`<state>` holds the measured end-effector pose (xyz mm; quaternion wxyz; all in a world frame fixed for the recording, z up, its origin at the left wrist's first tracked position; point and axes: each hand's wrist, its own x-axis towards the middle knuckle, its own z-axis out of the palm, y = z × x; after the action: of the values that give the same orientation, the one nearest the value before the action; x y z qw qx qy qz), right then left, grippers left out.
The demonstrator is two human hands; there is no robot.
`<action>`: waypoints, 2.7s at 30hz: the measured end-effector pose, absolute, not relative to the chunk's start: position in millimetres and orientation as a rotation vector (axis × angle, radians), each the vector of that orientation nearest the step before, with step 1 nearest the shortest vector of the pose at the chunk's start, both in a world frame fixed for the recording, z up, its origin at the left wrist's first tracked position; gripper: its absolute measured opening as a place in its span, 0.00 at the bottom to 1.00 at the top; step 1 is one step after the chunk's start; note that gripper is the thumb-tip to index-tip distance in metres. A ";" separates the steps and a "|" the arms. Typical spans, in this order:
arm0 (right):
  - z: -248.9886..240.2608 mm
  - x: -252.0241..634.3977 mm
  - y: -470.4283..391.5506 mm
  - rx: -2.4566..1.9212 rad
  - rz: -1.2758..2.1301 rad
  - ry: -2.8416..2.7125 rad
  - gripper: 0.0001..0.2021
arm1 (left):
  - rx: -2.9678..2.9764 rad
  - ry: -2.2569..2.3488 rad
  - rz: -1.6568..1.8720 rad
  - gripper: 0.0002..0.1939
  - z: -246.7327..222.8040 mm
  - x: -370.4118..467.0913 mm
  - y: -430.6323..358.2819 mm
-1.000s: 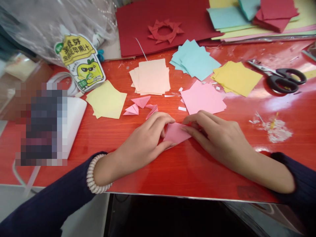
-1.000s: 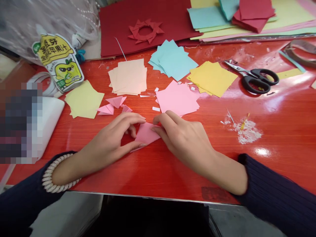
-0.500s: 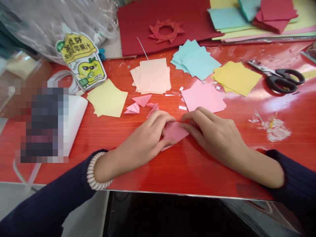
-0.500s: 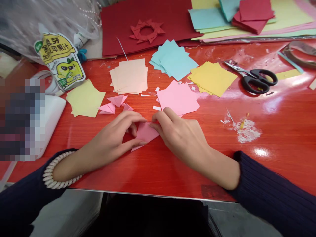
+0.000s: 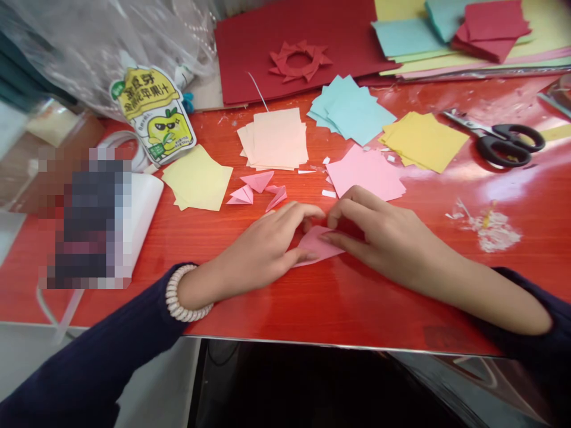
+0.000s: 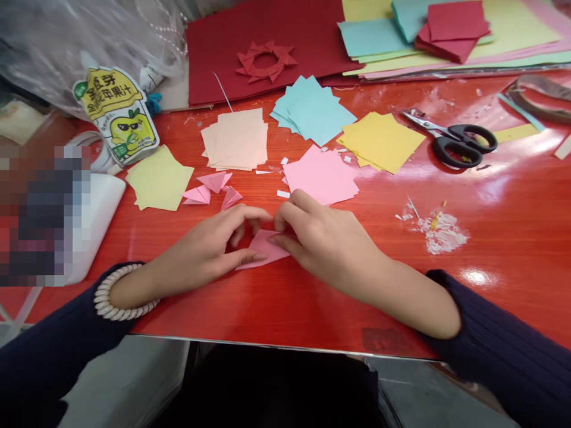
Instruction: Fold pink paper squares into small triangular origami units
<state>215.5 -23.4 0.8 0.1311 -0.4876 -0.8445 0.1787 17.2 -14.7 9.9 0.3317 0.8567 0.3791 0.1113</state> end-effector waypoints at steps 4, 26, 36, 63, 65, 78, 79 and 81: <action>4.8 215.8 -24.2 -1.394 0.813 -2.341 0.07 | 2.119 1.059 0.364 0.09 12.6 20.3 -17.3; 15.9 220.2 -25.0 -1.260 1.831 -1.725 0.09 | 1.694 1.215 0.561 0.13 16.3 15.6 -20.3; 17.0 220.5 -24.6 -1.271 1.814 -1.711 0.10 | 1.725 1.274 0.550 0.14 17.8 15.6 -20.1; 9.7 217.9 -32.0 -1.224 1.638 -1.754 0.13 | 1.715 1.195 0.388 0.14 18.4 18.6 -24.1; 7.8 217.5 -32.0 -1.215 1.627 -1.756 0.12 | 1.701 1.206 0.348 0.15 20.6 19.2 -24.1; 7.8 221.1 -29.1 -1.233 1.577 -1.701 0.13 | 1.746 1.184 0.335 0.12 25.9 4.9 -15.4; 7.7 220.5 -29.0 -1.223 1.586 -1.680 0.13 | 1.843 1.193 0.349 0.13 24.2 4.3 -16.1; 7.7 219.8 -27.7 -1.214 1.617 -1.589 0.12 | 2.160 1.246 0.458 0.13 19.5 3.1 -17.7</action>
<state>219.8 -27.7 7.7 0.2811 -0.4531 -0.5931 0.6032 3.1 -17.7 19.5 0.2985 0.8132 0.4689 0.1722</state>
